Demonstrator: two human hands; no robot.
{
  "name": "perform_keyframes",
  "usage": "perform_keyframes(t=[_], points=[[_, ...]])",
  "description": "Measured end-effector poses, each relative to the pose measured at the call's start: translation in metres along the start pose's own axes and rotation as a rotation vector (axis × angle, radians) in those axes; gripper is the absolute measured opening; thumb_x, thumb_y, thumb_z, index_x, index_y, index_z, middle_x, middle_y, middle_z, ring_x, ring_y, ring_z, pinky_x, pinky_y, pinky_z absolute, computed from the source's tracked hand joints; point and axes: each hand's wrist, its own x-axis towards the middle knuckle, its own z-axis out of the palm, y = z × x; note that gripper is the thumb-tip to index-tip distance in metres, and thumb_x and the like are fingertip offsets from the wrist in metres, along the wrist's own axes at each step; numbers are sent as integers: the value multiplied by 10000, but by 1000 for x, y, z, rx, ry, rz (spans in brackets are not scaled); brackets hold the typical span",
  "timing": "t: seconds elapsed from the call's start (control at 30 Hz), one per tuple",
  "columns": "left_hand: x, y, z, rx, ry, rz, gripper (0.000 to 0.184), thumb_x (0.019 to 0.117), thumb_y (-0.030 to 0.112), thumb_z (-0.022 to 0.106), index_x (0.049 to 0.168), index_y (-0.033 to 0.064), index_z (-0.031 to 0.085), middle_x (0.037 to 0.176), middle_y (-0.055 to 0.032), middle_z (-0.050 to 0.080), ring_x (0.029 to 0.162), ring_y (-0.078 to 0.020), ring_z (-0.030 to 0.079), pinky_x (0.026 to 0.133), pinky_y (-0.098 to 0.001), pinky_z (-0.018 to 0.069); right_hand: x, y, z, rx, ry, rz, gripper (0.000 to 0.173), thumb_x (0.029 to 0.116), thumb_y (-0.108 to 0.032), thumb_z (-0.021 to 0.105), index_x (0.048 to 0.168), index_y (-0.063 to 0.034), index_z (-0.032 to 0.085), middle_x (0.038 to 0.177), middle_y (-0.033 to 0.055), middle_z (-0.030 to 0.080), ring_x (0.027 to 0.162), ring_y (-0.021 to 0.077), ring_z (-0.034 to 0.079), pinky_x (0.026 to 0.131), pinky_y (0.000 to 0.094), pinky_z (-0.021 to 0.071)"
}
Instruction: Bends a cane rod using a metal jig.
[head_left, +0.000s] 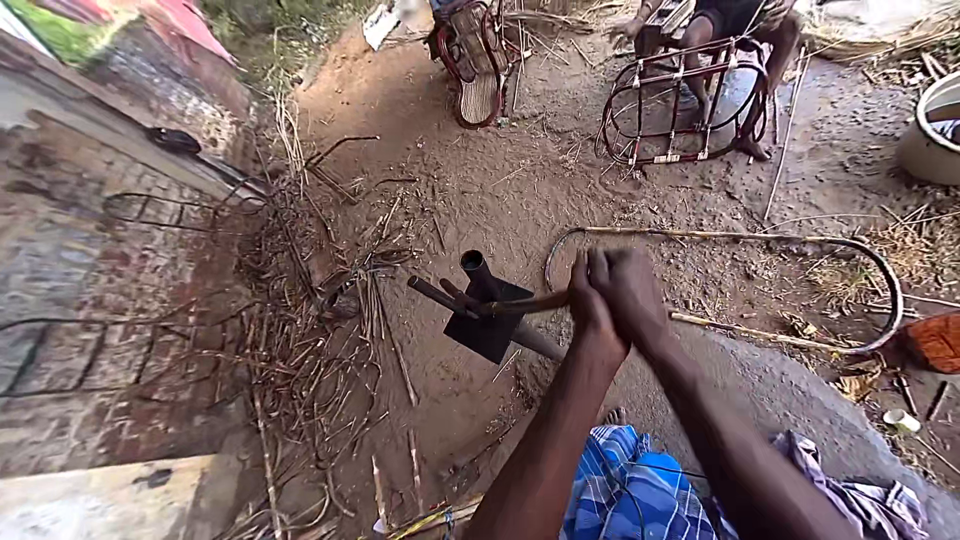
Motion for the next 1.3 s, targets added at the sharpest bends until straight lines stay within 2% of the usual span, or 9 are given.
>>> perform_keyframes(t=[0.17, 0.4, 0.53, 0.6, 0.7, 0.83, 1.07, 1.17, 1.3], points=[[-94, 39, -19, -32, 141, -190, 539, 963, 677, 490, 1196, 222, 660, 986, -45, 722, 836, -205, 709, 692, -439, 603, -88, -25, 48, -79, 103, -19, 513, 1061, -463, 341, 799, -138, 639, 666, 84, 639, 700, 314, 691, 595, 540, 522], [16, 32, 5, -211, 355, 103, 287, 1064, 363, 405, 1018, 135, 575, 851, -28, 608, 772, -144, 621, 694, -375, 546, 21, -26, 36, 10, -192, 9, 499, 1052, -448, 402, 765, -98, 612, 743, 129, 632, 734, 329, 660, 586, 566, 490], [-46, 26, -37, 72, 319, -17, 599, 1019, 630, 434, 1354, 155, 579, 1177, -60, 689, 1052, -185, 667, 877, -438, 572, -46, -18, 44, -3, -88, -87, 493, 1070, -439, 381, 863, -81, 650, 761, 141, 647, 771, 351, 679, 651, 587, 528], [-87, 37, -61, 171, 439, -118, 723, 936, 754, 478, 1305, 143, 595, 1101, -93, 692, 941, -241, 676, 770, -472, 574, -103, -3, 35, -8, 5, -226, 467, 1082, -435, 354, 869, -108, 610, 642, 84, 576, 598, 291, 630, 515, 515, 504], [-122, 47, -94, 90, 540, -149, 526, 998, 565, 549, 1235, 102, 623, 1006, -122, 701, 821, -258, 700, 700, -444, 597, -182, 36, 4, 28, 164, -359, 455, 1061, -422, 365, 765, -148, 575, 515, -33, 468, 429, 139, 509, 386, 370, 417], [-143, 47, -94, 65, 417, -240, 373, 1046, 392, 555, 1189, 56, 634, 960, -151, 700, 785, -255, 698, 672, -405, 599, -219, 71, -53, 146, 143, -296, 483, 1084, -421, 421, 744, -110, 567, 557, -29, 503, 462, 60, 500, 409, 285, 418], [-99, 41, -29, 47, 259, -309, 292, 1038, 294, 603, 1156, 27, 612, 887, -141, 708, 700, -215, 710, 616, -341, 612, -101, 89, -111, 436, 233, -56, 374, 971, -436, 596, 670, -216, 626, 541, -111, 565, 437, 4, 487, 422, 217, 429], [-55, 40, 6, -14, 356, -199, 281, 1040, 271, 605, 1135, 6, 611, 857, -119, 700, 668, -189, 694, 618, -335, 613, 14, 84, -116, 606, 167, 82, 280, 988, -326, 621, 735, -207, 597, 550, -109, 525, 434, 10, 453, 423, 209, 416], [4, 31, 45, -108, 530, -87, 411, 1058, 300, 577, 1318, 0, 470, 941, -170, 643, 699, -249, 679, 612, -414, 615, 156, 83, -87, 597, 58, 199, 202, 933, -328, 620, 798, -184, 577, 564, -84, 463, 418, 44, 386, 409, 246, 371]])
